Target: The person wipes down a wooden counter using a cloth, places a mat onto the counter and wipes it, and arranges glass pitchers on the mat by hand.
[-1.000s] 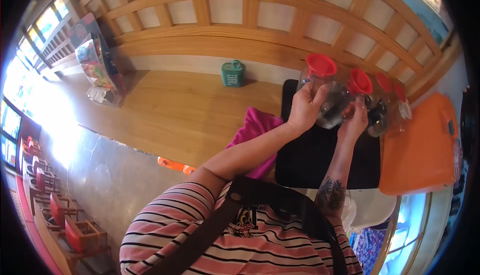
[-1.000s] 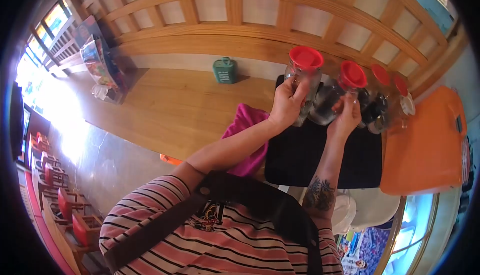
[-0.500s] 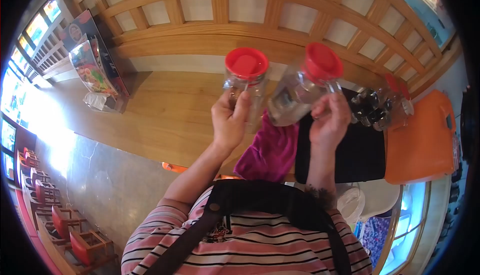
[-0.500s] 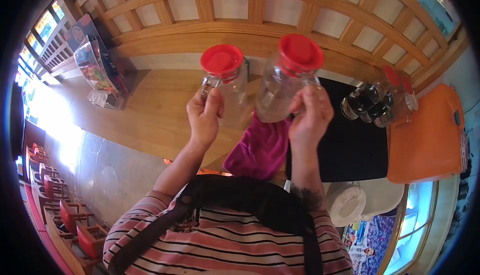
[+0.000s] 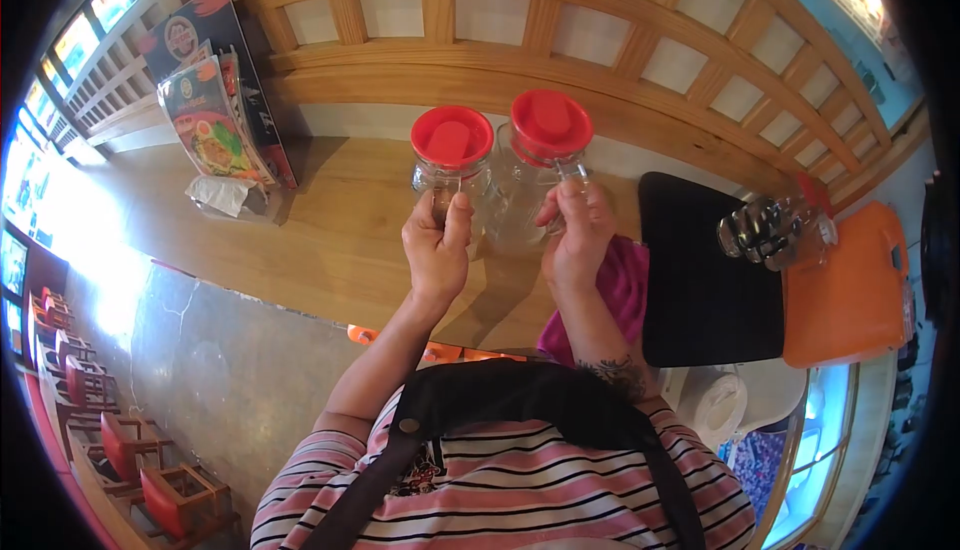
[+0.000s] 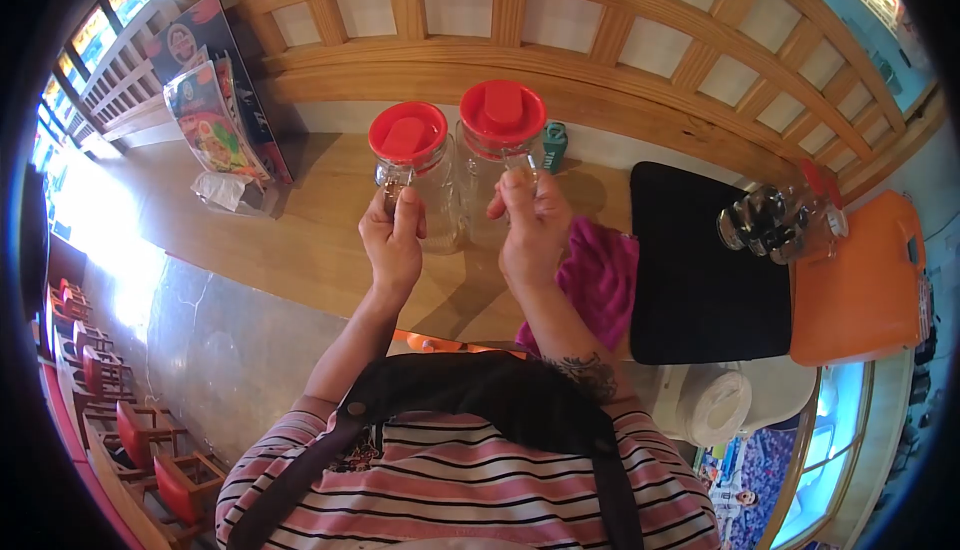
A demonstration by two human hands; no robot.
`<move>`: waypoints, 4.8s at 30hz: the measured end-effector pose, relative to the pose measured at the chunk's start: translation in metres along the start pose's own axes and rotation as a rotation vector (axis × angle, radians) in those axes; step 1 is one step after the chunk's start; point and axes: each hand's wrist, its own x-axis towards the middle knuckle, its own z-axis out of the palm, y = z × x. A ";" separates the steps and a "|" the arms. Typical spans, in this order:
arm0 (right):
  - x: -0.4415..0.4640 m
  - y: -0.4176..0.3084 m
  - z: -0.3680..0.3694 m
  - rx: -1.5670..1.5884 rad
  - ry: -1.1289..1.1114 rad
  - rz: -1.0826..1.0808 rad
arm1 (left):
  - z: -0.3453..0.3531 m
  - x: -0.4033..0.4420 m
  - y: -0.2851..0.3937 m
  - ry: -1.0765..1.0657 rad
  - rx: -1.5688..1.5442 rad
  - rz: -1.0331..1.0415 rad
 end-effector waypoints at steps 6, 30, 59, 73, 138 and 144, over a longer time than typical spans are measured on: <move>-0.008 0.017 0.018 -0.018 -0.009 0.011 | -0.013 0.012 -0.008 0.006 0.005 0.012; 0.028 -0.010 -0.099 -0.381 -0.467 -0.082 | -0.030 0.037 -0.014 -0.124 0.366 -0.038; 0.178 -0.140 -0.448 -1.078 0.609 -0.653 | 0.503 -0.067 -0.030 -0.664 -0.209 0.219; 0.069 -0.158 -0.326 -0.571 0.379 -0.476 | 0.271 -0.077 0.032 -0.633 -0.103 0.307; 0.132 -0.148 -0.530 -1.456 1.272 -0.393 | -0.062 -0.038 0.022 0.576 0.991 0.737; 0.152 -0.161 -0.595 -0.591 0.805 -0.178 | 0.064 -0.100 -0.016 -0.196 0.680 -0.112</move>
